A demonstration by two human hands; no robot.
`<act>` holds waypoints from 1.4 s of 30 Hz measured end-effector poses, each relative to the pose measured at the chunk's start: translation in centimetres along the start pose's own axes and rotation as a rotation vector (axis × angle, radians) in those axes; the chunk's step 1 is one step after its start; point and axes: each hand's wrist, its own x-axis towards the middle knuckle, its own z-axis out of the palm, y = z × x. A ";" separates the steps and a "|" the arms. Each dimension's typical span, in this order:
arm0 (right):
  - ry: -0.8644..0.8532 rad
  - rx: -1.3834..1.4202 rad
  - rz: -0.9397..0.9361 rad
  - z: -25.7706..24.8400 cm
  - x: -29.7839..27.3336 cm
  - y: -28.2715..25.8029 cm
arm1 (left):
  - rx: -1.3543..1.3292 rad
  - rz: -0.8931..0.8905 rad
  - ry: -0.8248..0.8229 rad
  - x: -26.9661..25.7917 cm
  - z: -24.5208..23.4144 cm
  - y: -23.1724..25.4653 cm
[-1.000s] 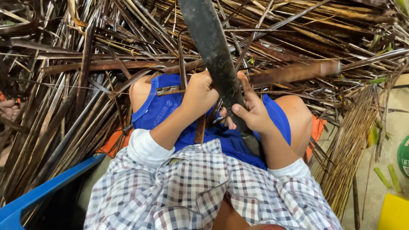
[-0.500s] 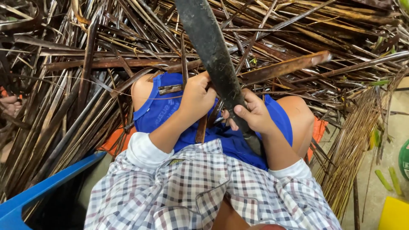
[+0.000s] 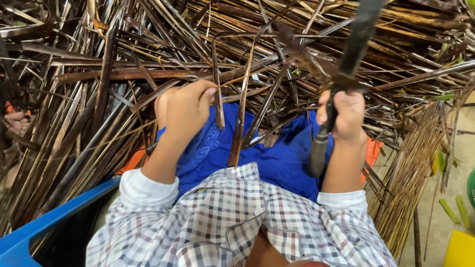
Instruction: Stripping the leafy parts from palm leaf midribs using a machete
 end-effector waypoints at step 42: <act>-0.326 0.112 0.145 7.0 -0.5 0.6 | -0.356 -0.038 -0.109 0.6 -0.2 0.8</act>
